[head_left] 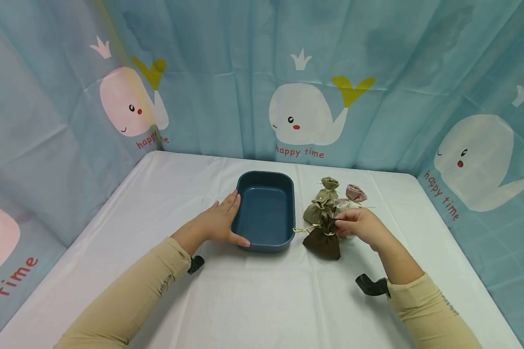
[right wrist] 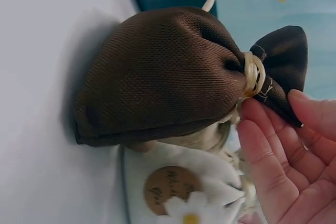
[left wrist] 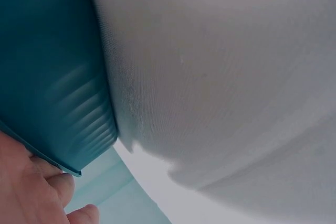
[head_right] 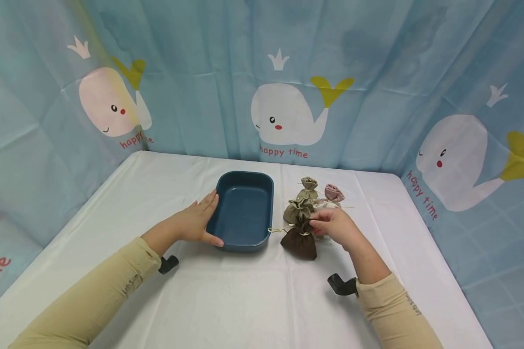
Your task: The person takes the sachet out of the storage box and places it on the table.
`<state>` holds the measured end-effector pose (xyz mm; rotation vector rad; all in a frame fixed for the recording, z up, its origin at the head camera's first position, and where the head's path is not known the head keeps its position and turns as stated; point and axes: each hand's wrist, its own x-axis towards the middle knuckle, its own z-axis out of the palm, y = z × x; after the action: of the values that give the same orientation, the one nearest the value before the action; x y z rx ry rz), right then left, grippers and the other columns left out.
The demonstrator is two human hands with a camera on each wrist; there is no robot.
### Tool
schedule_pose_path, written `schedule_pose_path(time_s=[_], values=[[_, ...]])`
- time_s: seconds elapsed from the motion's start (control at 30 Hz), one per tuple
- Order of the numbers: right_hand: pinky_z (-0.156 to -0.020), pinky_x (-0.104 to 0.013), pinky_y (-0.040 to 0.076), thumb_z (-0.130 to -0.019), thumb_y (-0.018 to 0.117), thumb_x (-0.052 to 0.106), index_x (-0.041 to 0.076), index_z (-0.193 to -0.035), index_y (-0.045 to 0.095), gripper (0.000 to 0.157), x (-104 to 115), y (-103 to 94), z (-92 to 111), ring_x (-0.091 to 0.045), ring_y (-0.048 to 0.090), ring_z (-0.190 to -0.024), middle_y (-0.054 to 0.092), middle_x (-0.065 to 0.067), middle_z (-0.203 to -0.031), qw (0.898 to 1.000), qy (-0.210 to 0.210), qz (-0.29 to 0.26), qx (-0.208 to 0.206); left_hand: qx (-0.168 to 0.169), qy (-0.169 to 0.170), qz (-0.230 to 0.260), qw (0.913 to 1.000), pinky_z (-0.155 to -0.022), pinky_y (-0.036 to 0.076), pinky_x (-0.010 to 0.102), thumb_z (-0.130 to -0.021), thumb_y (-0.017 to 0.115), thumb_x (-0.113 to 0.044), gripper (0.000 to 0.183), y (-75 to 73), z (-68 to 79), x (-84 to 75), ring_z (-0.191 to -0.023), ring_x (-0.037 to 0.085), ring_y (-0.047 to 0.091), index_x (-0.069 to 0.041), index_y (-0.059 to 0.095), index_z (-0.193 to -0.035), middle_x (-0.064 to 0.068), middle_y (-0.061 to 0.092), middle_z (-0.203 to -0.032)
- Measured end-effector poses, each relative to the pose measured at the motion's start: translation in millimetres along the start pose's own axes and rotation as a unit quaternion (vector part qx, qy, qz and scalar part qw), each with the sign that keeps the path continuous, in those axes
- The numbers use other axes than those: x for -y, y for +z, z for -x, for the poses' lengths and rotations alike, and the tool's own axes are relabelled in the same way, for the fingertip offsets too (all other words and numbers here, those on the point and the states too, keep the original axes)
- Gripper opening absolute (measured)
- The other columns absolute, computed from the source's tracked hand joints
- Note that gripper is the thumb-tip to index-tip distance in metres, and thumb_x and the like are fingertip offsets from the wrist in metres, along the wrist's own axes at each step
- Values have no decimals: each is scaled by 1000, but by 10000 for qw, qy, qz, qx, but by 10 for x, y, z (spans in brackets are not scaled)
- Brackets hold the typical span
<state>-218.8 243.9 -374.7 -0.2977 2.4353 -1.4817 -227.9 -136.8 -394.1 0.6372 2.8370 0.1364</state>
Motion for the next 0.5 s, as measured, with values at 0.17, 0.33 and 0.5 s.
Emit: schedule_pose_path(time_s=[0.17, 0.33, 0.5], values=[[-74, -38, 53, -88, 60, 6, -12, -101, 61, 23, -53, 13, -13, -23, 66, -80, 67, -10, -88, 10000, 85, -17, -40, -7, -7, -3, 10000, -109, 13, 50, -52, 47, -89, 138, 1, -8, 3, -140, 23, -3, 0, 0, -146, 14, -9, -152], [-76, -42, 52, -88, 60, 8, -11, -102, 63, 23, -91, -16, -20, -22, 65, -81, 67, -11, -89, 9998, 192, 94, -56, -37, 21, -21, 10000, -108, 14, 51, -51, 47, -90, 138, -6, -6, -12, -140, 25, -1, 0, 1, -146, 14, -8, -152], [-75, -41, 52, -88, 60, 9, -10, -105, 61, 25, -117, -55, -16, -24, 65, -81, 66, -13, -91, 9992, 274, 271, -98, 43, 45, 36, 10000, -109, 13, 50, -52, 47, -89, 138, -16, -4, -35, -140, 24, -3, -1, -2, -146, 14, -9, -152]])
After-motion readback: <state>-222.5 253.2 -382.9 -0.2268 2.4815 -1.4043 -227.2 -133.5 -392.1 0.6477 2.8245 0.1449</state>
